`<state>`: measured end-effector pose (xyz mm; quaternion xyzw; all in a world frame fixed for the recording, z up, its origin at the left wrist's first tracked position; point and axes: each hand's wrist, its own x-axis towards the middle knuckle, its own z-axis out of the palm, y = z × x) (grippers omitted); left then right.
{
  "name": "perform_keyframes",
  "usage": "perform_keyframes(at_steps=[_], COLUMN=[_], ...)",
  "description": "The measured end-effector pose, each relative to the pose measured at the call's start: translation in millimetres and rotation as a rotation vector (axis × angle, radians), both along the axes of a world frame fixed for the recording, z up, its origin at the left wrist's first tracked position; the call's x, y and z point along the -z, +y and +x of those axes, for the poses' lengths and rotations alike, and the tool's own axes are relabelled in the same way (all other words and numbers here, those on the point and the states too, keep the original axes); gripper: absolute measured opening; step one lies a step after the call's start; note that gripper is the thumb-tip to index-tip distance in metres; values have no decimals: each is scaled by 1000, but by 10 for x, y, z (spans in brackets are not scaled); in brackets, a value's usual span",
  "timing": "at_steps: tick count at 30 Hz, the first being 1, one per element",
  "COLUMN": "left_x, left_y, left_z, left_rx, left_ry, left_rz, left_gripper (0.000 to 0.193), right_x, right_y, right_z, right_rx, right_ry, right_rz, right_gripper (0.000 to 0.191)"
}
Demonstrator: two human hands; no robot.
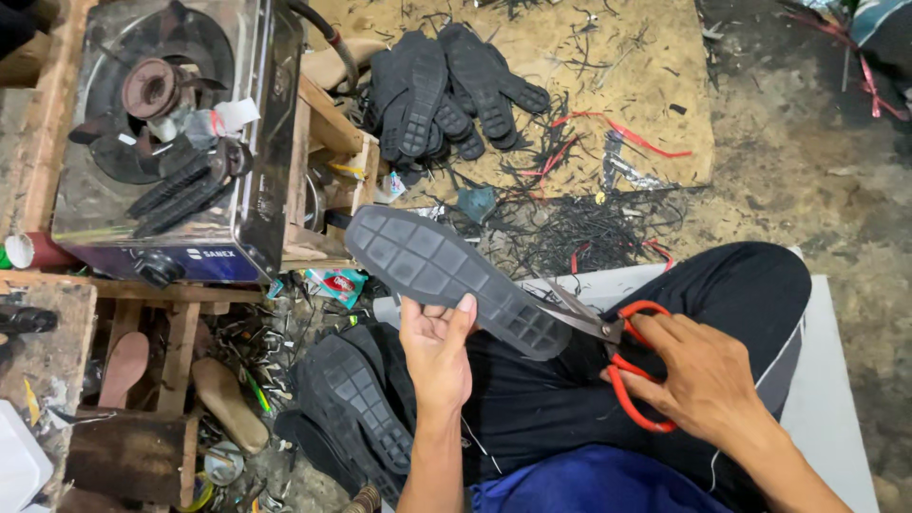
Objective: The person sits on the floor and uses red-handled shears to trim the edges of black rubber shoe soles. They pick up each sole, cut along the perimeter, and place the trimmed pieces aside, repeating the process for multiple soles.
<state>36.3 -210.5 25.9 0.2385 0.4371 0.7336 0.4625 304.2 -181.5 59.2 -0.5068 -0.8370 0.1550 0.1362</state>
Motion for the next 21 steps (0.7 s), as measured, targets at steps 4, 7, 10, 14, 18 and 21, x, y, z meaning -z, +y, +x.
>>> perform_keyframes(at_steps=[4,7,10,14,18,21], left_x=[8,-8,-32,-21,26,52], left_y=[-21,-17,-23,-31,-35,-71], left_z=[153,233,252,241,262,337], left_rx=[59,74,61,61,82,101], left_ry=[0,4,12,3,6,48], left_rz=[-44,-70,-89,-95,-95,-67], left_gripper=[49,50,50,52,55,54], right_x=[79,155,243,313,253,186], right_y=[-8,-12,-28,-30,-27,-18], right_z=[-2,28,51,57,31,-52], right_rx=[-34,-41,-43,-27,-54,-48], right_ry=[29,59,44,-16,56,111], right_rz=[93,110,53,-65,57,99], right_gripper=[58,56,54,55,53,55])
